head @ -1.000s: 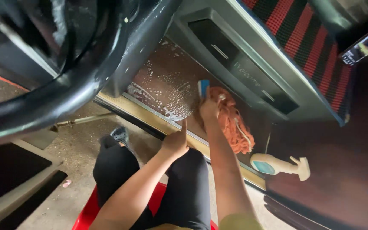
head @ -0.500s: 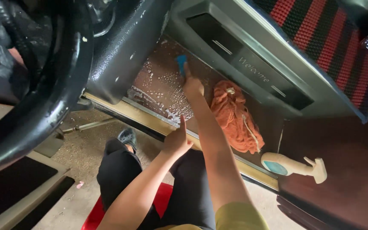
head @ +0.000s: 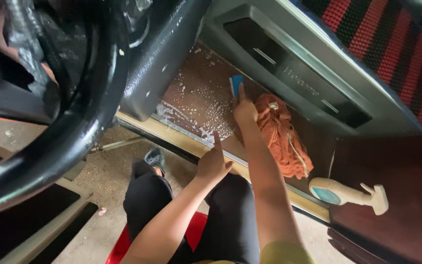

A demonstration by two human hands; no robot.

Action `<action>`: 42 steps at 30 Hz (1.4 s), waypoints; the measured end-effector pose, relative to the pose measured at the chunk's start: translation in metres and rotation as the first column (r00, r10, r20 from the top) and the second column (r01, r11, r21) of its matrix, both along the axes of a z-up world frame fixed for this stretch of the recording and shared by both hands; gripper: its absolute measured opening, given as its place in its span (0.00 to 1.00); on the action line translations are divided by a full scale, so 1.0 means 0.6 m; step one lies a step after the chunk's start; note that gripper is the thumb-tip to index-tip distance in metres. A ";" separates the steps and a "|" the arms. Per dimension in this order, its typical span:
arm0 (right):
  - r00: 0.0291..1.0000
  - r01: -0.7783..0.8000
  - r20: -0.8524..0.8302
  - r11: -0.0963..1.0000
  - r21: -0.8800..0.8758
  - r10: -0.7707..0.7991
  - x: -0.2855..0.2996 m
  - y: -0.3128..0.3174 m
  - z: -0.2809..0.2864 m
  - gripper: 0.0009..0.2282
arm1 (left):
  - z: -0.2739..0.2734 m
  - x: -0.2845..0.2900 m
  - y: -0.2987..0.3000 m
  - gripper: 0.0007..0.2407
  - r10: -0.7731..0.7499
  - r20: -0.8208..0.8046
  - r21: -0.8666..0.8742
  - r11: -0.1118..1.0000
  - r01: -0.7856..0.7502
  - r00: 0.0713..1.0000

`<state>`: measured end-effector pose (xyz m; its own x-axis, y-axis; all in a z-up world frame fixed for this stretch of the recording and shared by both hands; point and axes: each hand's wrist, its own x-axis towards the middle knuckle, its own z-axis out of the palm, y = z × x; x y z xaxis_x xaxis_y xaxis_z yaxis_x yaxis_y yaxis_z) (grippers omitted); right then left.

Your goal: Cleaning the interior dashboard and floor area of a vehicle using a brush and detergent.

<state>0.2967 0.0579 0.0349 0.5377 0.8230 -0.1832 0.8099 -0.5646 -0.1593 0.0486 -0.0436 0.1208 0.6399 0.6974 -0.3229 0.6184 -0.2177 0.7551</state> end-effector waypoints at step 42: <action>0.886 -0.418 -0.207 0.908 0.032 0.415 -0.235 -0.195 0.085 0.27 | -0.050 -0.092 0.101 0.10 0.353 -0.066 0.348 0.885 -0.310 0.933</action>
